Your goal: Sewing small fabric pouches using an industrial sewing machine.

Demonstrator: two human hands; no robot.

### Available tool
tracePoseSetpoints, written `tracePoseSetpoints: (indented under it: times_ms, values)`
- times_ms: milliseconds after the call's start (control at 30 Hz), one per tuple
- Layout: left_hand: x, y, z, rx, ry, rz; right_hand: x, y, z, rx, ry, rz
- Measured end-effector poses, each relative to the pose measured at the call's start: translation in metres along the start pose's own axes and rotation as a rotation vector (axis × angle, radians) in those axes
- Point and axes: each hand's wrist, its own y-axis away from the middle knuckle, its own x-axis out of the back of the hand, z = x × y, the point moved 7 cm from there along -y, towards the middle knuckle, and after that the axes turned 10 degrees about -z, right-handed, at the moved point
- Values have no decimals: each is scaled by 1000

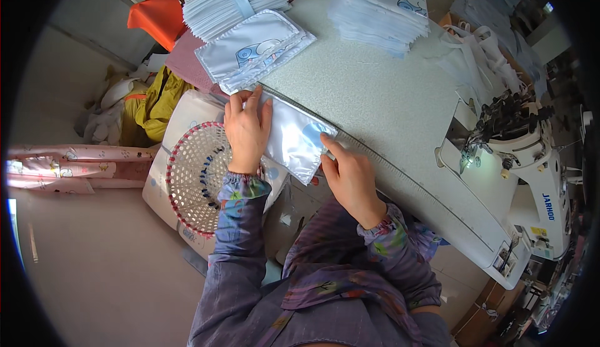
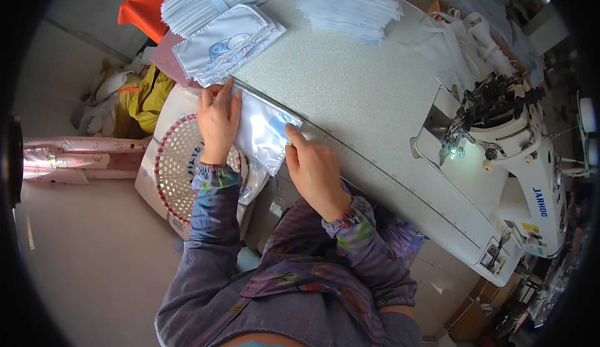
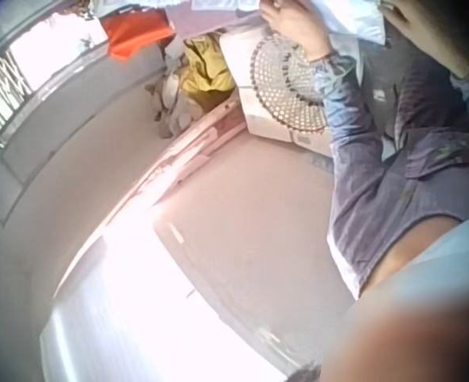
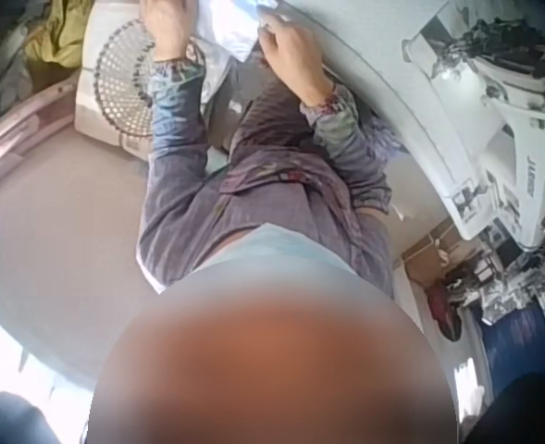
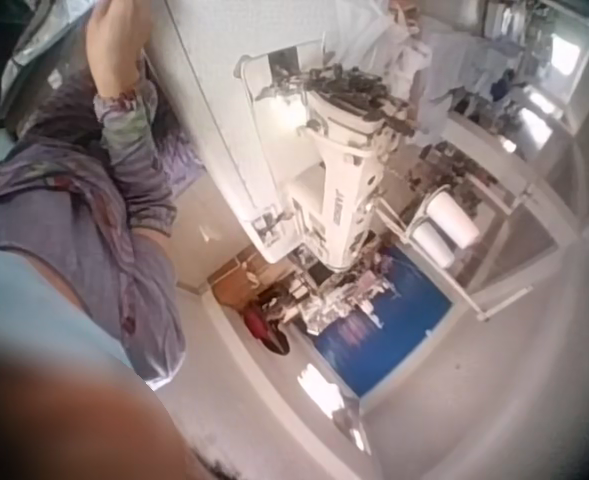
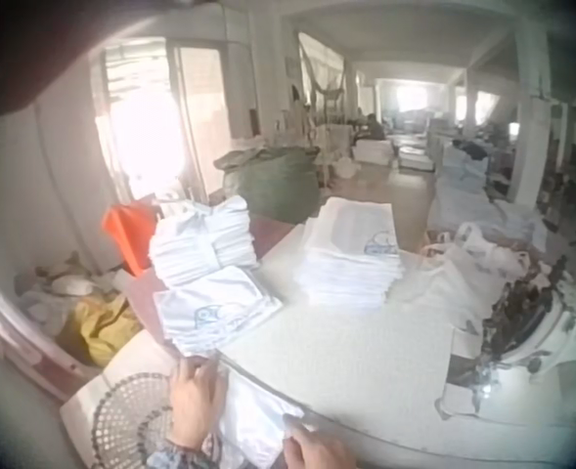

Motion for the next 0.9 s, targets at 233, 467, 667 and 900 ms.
tracePoseSetpoints:
  times_ms: [233, 467, 667, 900]
  values:
    - [6, 1, -3, 21, -5, 7, 5, -15, -12, 62, 62, 48]
    - [25, 15, -77, 241, 213, 298, 17, -40, -31, 279, 358, 143]
    - [40, -50, -61, -65, -91, 135, 30, -20, 1, 228, 7, -67]
    - [23, -37, 12, -288, -145, -74, 114, 10, 43, -132, -932, 122]
